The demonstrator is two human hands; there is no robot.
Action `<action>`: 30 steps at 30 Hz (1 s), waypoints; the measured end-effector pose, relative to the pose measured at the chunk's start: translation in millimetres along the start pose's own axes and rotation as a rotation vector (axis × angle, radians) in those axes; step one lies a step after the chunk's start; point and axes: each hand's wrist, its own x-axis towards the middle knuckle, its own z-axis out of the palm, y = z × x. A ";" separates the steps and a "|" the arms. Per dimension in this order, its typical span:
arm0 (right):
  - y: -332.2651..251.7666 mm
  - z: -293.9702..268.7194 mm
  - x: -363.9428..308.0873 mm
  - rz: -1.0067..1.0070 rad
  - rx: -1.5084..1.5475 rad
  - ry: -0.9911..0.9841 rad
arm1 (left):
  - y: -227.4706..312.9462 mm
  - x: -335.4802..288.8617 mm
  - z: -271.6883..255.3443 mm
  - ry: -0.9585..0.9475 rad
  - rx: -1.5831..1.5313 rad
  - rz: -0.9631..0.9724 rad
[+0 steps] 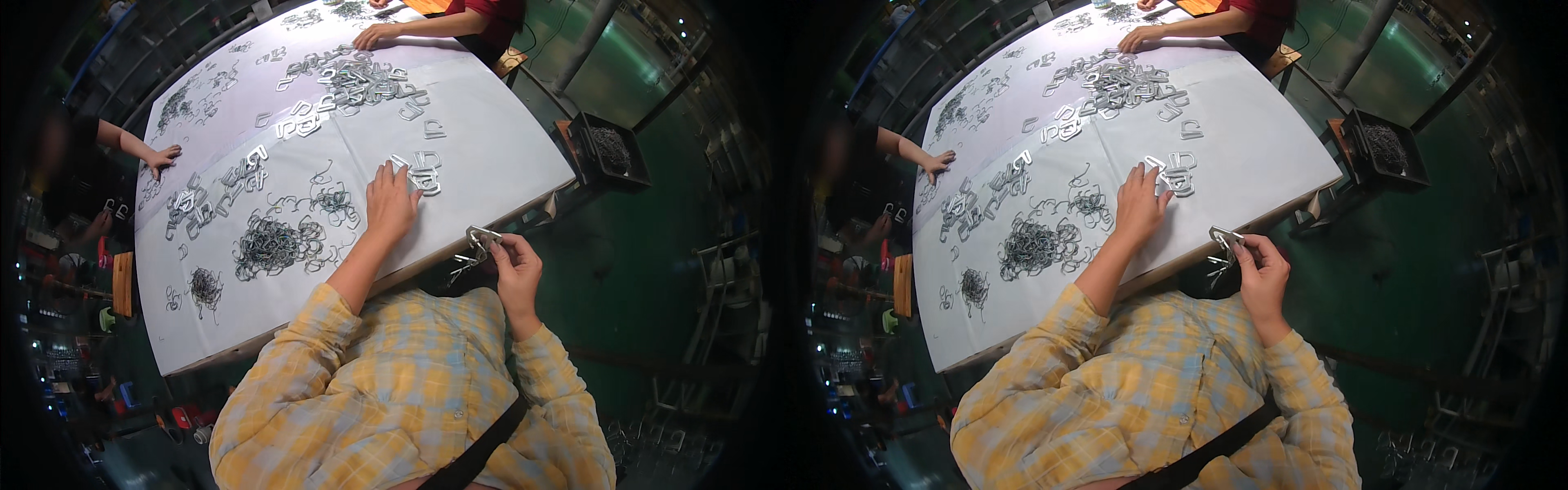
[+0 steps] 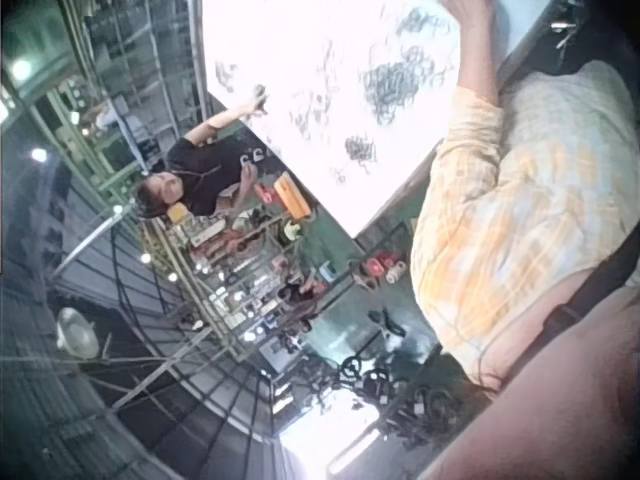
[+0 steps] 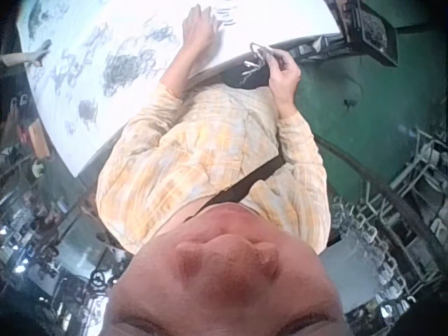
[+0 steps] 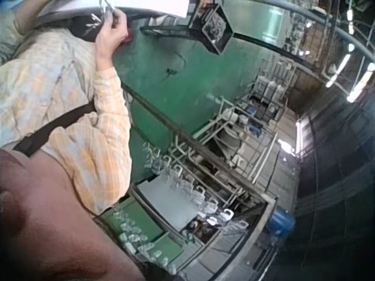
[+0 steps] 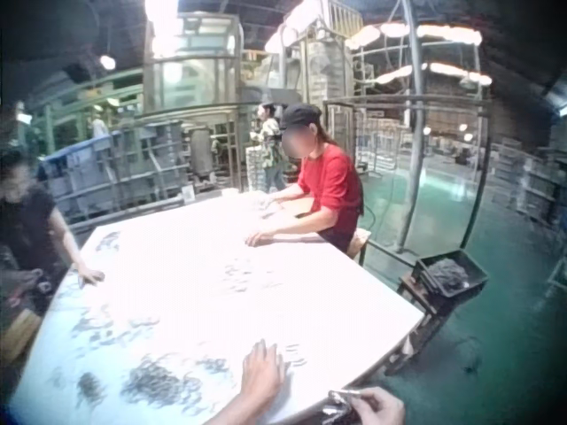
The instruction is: The person picks up metal loops and wires from a table and hangs them onto a vertical rack.
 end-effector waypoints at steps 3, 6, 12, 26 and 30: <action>0.8 -1.6 -1.9 0.035 -0.001 -0.007 | 7.0 4.6 8.5 -0.208 0.074 -0.030; 2.6 -2.8 -4.6 0.052 -0.016 -0.018 | 13.3 -0.3 12.1 -0.334 -0.096 0.032; 5.5 -7.3 -7.9 0.064 -0.026 -0.028 | -29.7 10.6 -27.1 -0.087 -0.205 -0.030; 6.3 15.4 -13.2 0.017 -0.116 -0.204 | -136.4 19.1 -67.4 -0.247 0.427 0.065; 10.4 12.1 -19.5 0.029 -0.069 -0.179 | -127.8 36.0 -57.3 -0.254 0.390 0.248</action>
